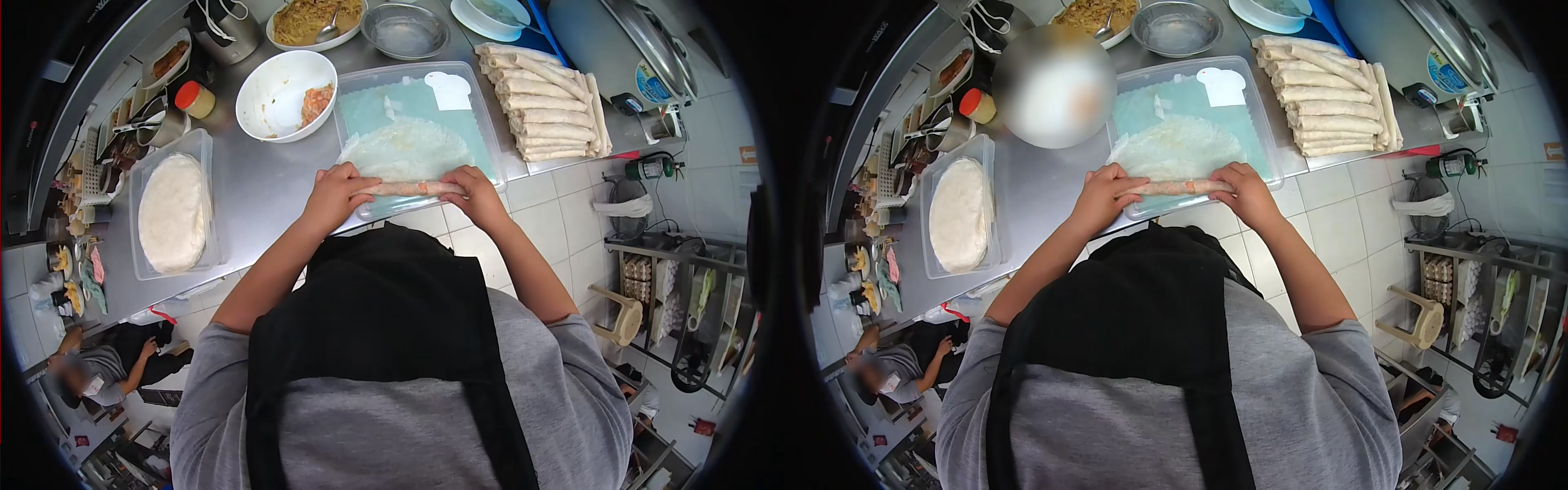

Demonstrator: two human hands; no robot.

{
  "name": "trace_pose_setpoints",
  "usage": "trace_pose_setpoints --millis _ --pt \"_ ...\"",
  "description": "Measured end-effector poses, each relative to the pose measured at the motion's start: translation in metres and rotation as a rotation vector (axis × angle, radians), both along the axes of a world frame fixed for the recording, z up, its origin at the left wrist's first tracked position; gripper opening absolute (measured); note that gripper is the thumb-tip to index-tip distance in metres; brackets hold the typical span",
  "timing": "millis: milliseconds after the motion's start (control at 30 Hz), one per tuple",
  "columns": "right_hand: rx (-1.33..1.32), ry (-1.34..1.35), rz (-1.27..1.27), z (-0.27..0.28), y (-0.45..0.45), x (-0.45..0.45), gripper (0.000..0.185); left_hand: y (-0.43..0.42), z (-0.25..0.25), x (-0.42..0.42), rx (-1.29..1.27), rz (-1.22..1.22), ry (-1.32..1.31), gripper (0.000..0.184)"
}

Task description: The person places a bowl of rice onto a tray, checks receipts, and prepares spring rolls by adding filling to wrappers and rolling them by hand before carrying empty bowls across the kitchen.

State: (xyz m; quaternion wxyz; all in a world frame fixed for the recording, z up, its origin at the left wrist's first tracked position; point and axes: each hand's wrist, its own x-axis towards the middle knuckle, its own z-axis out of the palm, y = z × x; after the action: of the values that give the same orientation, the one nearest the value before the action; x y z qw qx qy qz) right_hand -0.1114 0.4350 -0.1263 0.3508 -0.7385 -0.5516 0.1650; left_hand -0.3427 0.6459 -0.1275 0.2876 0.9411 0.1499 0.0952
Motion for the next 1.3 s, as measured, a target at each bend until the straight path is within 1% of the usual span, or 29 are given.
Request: trace_pose_setpoints --millis 167,267,333,400,467,533,567,633,667,733,767,833,967,1067,1133,1167,1233,1300 --pt "-0.034 -0.009 -0.017 -0.002 -0.002 0.002 0.028 0.004 -0.001 -0.001 -0.015 0.002 0.018 0.040" --pt "-0.058 -0.033 -0.010 -0.005 -0.007 0.001 0.030 0.000 0.002 -0.007 0.009 0.001 -0.021 0.037" --pt "-0.058 -0.045 -0.004 0.002 -0.006 -0.001 0.032 -0.003 0.009 -0.008 0.064 -0.006 -0.044 0.040" --pt "-0.077 -0.172 -0.001 0.011 -0.004 -0.009 0.035 -0.009 0.017 0.000 0.085 -0.020 -0.083 0.040" --pt "-0.054 -0.178 0.037 0.015 0.005 -0.015 0.036 -0.020 0.015 0.013 0.098 -0.029 -0.117 0.039" --pt "-0.049 -0.183 0.077 0.018 0.012 -0.024 0.035 -0.030 0.008 0.029 -0.042 -0.121 -0.155 0.035" --pt "-0.056 -0.180 0.080 0.015 0.011 -0.025 0.035 -0.034 0.006 0.031 -0.049 -0.118 -0.154 0.035" --pt "-0.110 -0.198 0.057 0.007 0.012 -0.026 0.032 -0.040 0.006 0.032 -0.167 -0.027 -0.012 0.030" --pt "-0.116 -0.193 0.060 0.005 0.011 -0.027 0.032 -0.042 0.006 0.031 -0.173 -0.025 -0.008 0.030" --pt "-0.079 -0.216 0.038 0.003 0.009 -0.029 0.028 -0.045 0.007 0.030 -0.106 0.020 0.005 0.030" --pt "-0.084 -0.214 0.038 0.003 0.008 -0.029 0.028 -0.047 0.006 0.030 -0.111 0.019 0.008 0.030" --pt "-0.057 -0.229 0.040 0.002 0.008 -0.029 0.027 -0.050 0.004 0.029 -0.104 0.033 -0.102 0.030" --pt "-0.087 -0.233 0.057 0.001 0.007 -0.028 0.026 -0.049 0.006 0.028 -0.132 0.008 -0.020 0.025" --pt "-0.090 -0.238 0.069 -0.001 0.008 -0.026 0.027 -0.053 0.009 0.028 -0.117 0.020 0.047 0.026" --pt "-0.147 -0.259 0.087 0.006 0.008 -0.026 0.029 -0.061 0.009 0.026 -0.056 0.055 -0.097 0.027" --pt "-0.146 -0.257 0.091 0.008 0.009 -0.027 0.029 -0.061 0.008 0.026 -0.056 0.059 -0.095 0.027" --pt "-0.155 -0.265 0.106 0.013 0.007 -0.029 0.030 -0.062 0.009 0.026 0.004 0.036 -0.004 0.033" --pt "-0.158 -0.263 0.118 0.011 0.005 -0.027 0.030 -0.064 0.010 0.025 0.013 0.044 -0.010 0.032"
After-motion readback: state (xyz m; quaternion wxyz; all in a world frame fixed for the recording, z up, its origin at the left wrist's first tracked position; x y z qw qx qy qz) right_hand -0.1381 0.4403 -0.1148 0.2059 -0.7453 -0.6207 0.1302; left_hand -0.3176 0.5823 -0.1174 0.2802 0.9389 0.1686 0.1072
